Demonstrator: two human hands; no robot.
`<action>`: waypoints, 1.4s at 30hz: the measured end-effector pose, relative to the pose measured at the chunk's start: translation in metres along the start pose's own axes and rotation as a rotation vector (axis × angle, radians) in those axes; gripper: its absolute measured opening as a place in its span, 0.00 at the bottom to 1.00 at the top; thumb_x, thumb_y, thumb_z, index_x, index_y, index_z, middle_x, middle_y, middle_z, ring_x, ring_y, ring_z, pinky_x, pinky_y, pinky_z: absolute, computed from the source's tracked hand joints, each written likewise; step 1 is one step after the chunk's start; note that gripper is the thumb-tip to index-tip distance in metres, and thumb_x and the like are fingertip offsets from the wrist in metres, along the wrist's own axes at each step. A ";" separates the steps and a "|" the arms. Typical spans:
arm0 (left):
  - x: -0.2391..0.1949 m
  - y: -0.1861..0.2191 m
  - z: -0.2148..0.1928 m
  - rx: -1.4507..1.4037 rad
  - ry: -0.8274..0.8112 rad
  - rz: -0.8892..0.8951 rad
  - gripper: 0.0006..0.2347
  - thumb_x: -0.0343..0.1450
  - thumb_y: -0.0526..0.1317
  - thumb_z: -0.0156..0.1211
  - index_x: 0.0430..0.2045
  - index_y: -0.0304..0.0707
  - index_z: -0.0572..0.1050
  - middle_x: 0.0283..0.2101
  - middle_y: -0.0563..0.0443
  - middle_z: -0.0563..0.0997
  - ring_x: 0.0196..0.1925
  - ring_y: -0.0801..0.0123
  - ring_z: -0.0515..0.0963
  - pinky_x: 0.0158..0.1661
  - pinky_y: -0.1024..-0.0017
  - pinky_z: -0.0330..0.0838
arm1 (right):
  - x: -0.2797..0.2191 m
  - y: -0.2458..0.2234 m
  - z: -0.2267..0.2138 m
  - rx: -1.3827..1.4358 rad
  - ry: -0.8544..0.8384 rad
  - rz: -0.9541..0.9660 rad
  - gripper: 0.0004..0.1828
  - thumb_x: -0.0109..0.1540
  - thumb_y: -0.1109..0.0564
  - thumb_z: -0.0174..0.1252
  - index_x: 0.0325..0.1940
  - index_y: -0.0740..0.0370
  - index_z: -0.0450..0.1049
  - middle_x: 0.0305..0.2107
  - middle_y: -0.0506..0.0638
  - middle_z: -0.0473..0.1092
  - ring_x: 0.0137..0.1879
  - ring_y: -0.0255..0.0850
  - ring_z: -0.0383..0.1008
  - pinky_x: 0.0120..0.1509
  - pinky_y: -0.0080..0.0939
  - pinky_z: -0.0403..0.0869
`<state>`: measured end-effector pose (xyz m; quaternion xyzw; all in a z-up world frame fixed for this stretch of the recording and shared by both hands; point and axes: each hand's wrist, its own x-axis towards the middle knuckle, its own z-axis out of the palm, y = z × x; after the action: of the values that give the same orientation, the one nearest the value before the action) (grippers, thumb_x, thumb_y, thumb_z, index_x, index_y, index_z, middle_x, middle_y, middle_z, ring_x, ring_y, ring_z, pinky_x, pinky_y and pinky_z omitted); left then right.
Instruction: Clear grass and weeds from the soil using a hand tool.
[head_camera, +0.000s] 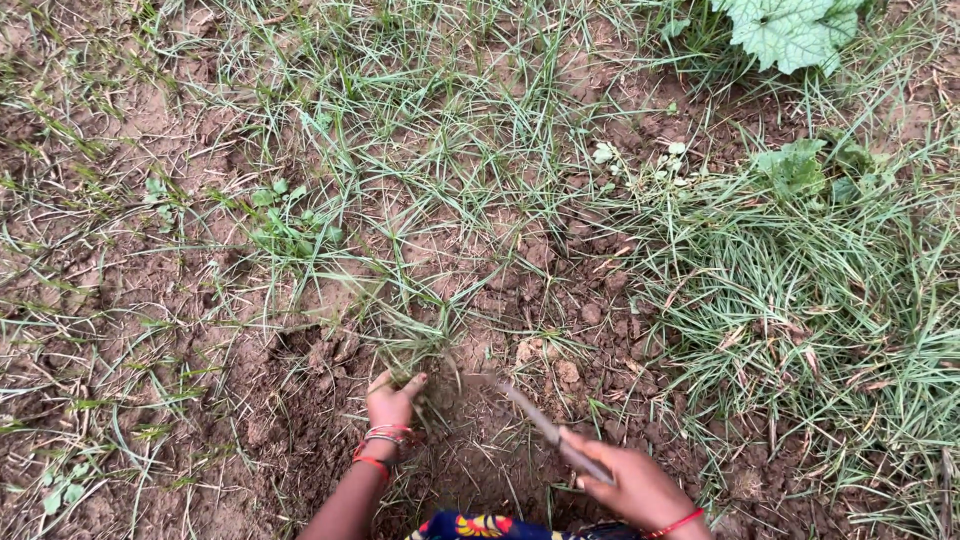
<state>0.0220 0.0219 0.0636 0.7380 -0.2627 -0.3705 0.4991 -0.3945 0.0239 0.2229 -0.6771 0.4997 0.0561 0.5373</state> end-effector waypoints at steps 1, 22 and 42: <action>0.005 -0.002 -0.001 0.000 -0.001 0.001 0.07 0.66 0.32 0.72 0.30 0.29 0.78 0.27 0.44 0.83 0.19 0.74 0.76 0.21 0.73 0.69 | 0.003 -0.005 -0.002 0.000 0.001 0.000 0.39 0.59 0.46 0.64 0.72 0.25 0.58 0.40 0.39 0.81 0.42 0.36 0.84 0.53 0.37 0.80; 0.046 0.059 0.052 0.803 0.055 0.210 0.20 0.58 0.47 0.76 0.34 0.31 0.79 0.38 0.37 0.83 0.40 0.47 0.84 0.45 0.57 0.77 | 0.089 -0.059 0.032 -0.189 0.203 -0.287 0.36 0.61 0.51 0.61 0.73 0.44 0.59 0.41 0.58 0.75 0.44 0.56 0.77 0.50 0.55 0.76; 0.046 0.026 -0.003 0.331 0.023 -0.174 0.12 0.63 0.42 0.74 0.27 0.29 0.80 0.16 0.48 0.80 0.14 0.68 0.77 0.18 0.67 0.70 | 0.036 -0.012 0.023 0.024 0.233 -0.065 0.39 0.59 0.47 0.63 0.73 0.34 0.58 0.36 0.54 0.79 0.36 0.46 0.81 0.47 0.44 0.78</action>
<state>0.0509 -0.0203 0.0752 0.8342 -0.2497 -0.3556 0.3397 -0.3572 0.0191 0.1994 -0.6885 0.5372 -0.0464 0.4851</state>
